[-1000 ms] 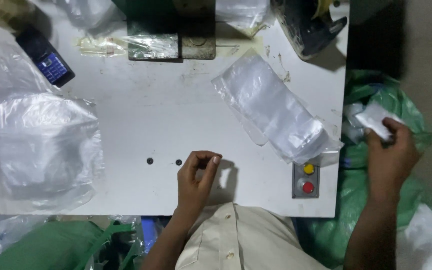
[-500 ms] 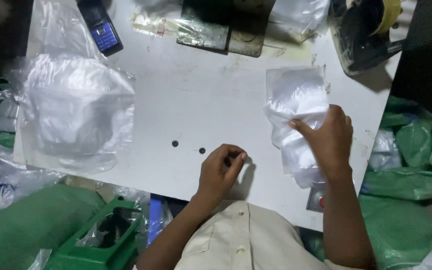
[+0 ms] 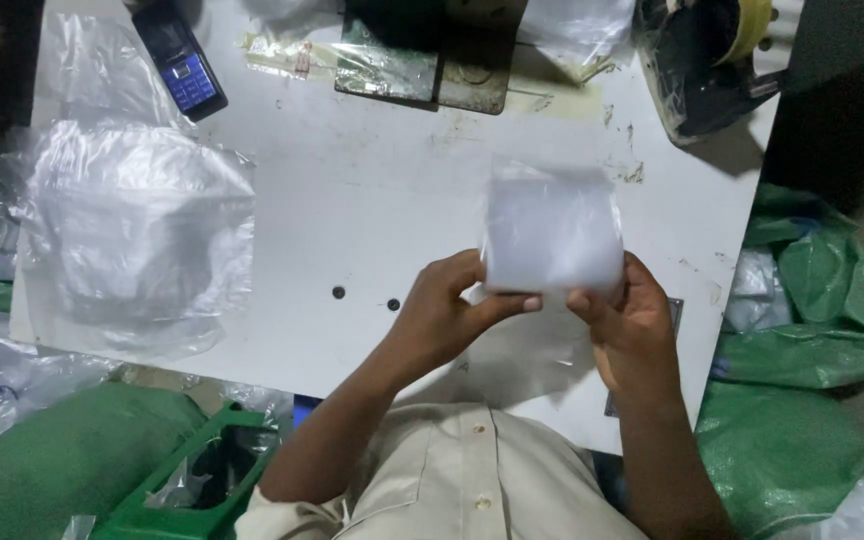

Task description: Sorting and inspecting small plastic bags at a workstation

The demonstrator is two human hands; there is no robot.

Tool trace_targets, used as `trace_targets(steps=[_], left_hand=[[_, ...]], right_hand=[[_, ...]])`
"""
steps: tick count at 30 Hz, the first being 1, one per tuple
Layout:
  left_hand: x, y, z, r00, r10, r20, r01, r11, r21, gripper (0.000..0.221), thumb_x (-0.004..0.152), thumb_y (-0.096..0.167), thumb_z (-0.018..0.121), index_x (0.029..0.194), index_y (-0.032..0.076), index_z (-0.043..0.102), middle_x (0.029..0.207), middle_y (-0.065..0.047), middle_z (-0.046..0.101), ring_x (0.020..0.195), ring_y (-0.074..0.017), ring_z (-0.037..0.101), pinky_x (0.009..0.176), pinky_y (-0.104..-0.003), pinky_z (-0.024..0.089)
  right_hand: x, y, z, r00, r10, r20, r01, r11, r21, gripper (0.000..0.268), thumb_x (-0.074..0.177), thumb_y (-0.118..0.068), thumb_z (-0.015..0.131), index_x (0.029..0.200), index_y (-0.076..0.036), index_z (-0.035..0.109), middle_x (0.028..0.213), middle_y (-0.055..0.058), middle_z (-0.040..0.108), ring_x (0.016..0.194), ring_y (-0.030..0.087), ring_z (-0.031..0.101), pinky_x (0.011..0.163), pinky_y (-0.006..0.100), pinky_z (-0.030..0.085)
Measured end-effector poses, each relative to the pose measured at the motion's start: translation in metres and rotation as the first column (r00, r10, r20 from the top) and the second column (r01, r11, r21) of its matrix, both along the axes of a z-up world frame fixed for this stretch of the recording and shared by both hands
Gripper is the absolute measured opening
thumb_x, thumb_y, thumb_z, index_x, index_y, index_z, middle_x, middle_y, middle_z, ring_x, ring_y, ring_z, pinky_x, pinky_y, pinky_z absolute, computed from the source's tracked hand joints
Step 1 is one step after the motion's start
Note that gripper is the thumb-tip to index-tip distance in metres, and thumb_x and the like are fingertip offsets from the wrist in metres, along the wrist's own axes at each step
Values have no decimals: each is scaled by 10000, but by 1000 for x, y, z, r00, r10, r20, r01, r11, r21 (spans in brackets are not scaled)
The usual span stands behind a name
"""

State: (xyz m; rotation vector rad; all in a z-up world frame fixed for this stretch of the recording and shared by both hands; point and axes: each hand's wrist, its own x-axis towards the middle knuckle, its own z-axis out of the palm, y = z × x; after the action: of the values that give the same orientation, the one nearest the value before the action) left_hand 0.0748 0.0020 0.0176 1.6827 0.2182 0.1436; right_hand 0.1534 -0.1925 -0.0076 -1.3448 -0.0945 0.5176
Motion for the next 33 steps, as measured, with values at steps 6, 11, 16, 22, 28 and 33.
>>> trace_targets(steps=[6,11,16,22,28,33], left_hand=[[-62,22,-14,957,-281,-64,281,861,423,117,864,121,756,924,90,661,1292,-129,648,1125,-276,624,897,-397,537],[-108,8,-24,793,-451,-410,376,891,-253,431,1036,426,586,714,153,501,688,41,476,594,-101,452,545,-287,338],[-108,-8,-26,889,-213,-404,24,905,-426,482,1075,310,568,655,172,376,663,70,334,596,-63,309,542,-285,208],[-88,-14,-27,876,457,155,-458,685,567,412,996,336,675,1312,81,603,1313,-92,705,1187,-275,710,927,-401,518],[-74,-14,-20,932,289,-218,-357,831,-426,263,950,219,707,1159,63,737,1105,-59,750,1048,-171,691,899,-302,558],[-82,7,-36,985,170,-29,-172,963,-208,321,968,382,666,1129,104,656,1212,-58,667,1131,-201,626,982,-336,503]], right_hand=[[-28,-49,-35,918,273,-288,-305,950,-72,708,552,104,917,1184,-35,629,1219,105,687,1022,250,675,832,314,550],[-30,-20,-8,913,332,-239,-409,743,-529,653,796,-92,802,1412,-75,583,1076,74,748,906,170,707,690,280,568],[-35,-4,17,546,781,-303,-790,360,-496,892,701,-613,778,1498,-324,500,1558,-89,553,1359,189,592,1069,417,477],[-52,26,6,948,269,-169,-316,754,-576,260,925,-257,708,1101,-78,777,877,-9,708,788,100,603,694,249,469],[-71,36,1,950,305,-74,-312,894,-323,672,774,-261,820,1314,-100,455,1227,60,572,1162,163,585,984,304,505],[-77,43,-15,899,39,-436,-105,986,-129,396,803,-58,769,1169,43,657,1075,168,741,942,257,693,841,369,576]])
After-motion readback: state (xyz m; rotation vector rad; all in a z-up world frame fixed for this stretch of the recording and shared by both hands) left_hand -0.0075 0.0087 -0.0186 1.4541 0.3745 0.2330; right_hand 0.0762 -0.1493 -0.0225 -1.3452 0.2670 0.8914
